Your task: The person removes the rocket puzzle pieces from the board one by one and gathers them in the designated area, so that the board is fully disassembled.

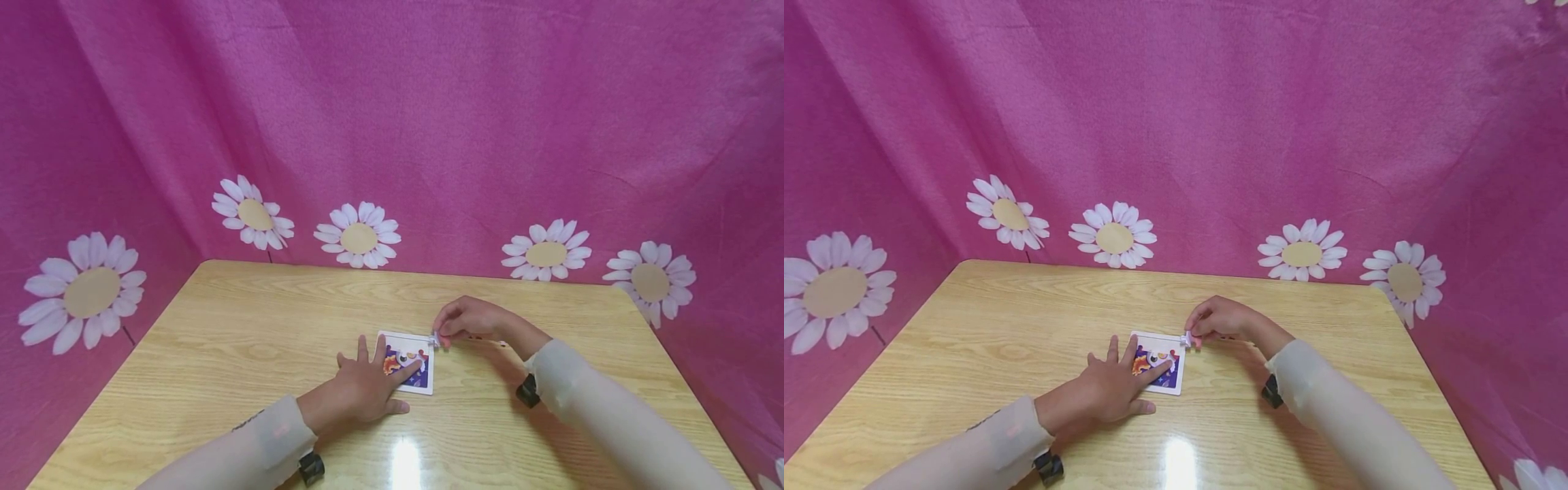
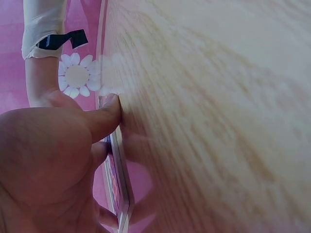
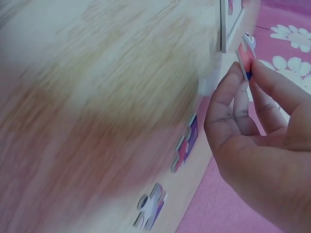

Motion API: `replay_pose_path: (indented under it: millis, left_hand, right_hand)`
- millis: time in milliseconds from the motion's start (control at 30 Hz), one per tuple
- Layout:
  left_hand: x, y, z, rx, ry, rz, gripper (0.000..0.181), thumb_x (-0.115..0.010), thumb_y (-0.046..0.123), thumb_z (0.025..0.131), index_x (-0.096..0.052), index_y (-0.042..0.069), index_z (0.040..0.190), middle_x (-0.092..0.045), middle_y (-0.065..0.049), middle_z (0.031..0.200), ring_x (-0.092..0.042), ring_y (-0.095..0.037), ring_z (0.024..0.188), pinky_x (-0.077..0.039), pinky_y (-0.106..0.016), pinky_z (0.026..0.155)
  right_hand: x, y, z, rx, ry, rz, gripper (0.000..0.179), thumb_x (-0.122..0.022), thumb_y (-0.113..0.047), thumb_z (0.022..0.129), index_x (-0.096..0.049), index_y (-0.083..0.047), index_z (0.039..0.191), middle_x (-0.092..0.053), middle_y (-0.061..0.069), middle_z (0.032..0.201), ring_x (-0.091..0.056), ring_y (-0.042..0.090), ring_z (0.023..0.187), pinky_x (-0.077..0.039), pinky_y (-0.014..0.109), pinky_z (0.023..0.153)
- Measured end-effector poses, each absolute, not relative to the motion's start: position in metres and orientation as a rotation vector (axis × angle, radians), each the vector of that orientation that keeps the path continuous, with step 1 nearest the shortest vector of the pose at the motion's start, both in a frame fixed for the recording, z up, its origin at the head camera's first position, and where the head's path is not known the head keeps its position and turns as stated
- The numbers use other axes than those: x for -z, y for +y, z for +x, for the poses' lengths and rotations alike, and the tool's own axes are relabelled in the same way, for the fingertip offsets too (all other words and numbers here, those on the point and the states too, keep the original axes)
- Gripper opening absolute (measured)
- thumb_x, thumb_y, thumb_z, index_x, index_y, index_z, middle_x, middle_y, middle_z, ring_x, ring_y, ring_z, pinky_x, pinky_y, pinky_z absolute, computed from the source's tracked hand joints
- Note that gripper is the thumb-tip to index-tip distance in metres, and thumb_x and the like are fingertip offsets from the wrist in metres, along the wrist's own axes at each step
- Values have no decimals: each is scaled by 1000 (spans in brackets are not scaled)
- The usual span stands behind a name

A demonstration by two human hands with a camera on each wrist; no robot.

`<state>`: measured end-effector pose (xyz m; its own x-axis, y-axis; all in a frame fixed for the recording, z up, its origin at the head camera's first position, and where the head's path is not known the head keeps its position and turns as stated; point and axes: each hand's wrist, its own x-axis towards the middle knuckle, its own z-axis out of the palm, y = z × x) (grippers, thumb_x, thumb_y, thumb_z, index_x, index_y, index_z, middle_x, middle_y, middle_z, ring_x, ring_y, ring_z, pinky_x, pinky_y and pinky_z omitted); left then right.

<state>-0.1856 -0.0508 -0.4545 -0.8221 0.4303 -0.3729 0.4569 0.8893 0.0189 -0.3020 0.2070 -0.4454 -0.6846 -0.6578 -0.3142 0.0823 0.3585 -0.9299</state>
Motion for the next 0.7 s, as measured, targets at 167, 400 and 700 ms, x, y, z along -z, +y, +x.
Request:
replay_pose_path:
  millis: [167,400,700]
  left_hand:
    - [455,-51,-185,101,2690,650,76,-45,80,91,-15,60,158,-13,-24,170,-16,-58,151,-34,-82,100]
    - [453,-52,-184,96,2691,664,76,-45,79,92,-15,59,159,-14,-24,170,-16,-59,150,-34,-82,100]
    - [454,-51,-184,108,2694,660,76,-44,79,92,-14,60,159,-13,-23,170,-16,-58,151,-34,-82,100]
  right_hand:
    - [444,215,-302,1391,1952,-470,19,-57,6,100,-63,18,114,-71,10,83,-70,20,80,-60,36,85]
    - [441,230,-300,1351,2032,-474,17,-59,2,100,-66,14,111,-71,11,85,-69,20,81,-60,34,82]
    - [438,253,-295,1314,2076,-458,19,-60,-2,101,-65,13,112,-71,9,83,-52,10,60,-35,21,47]
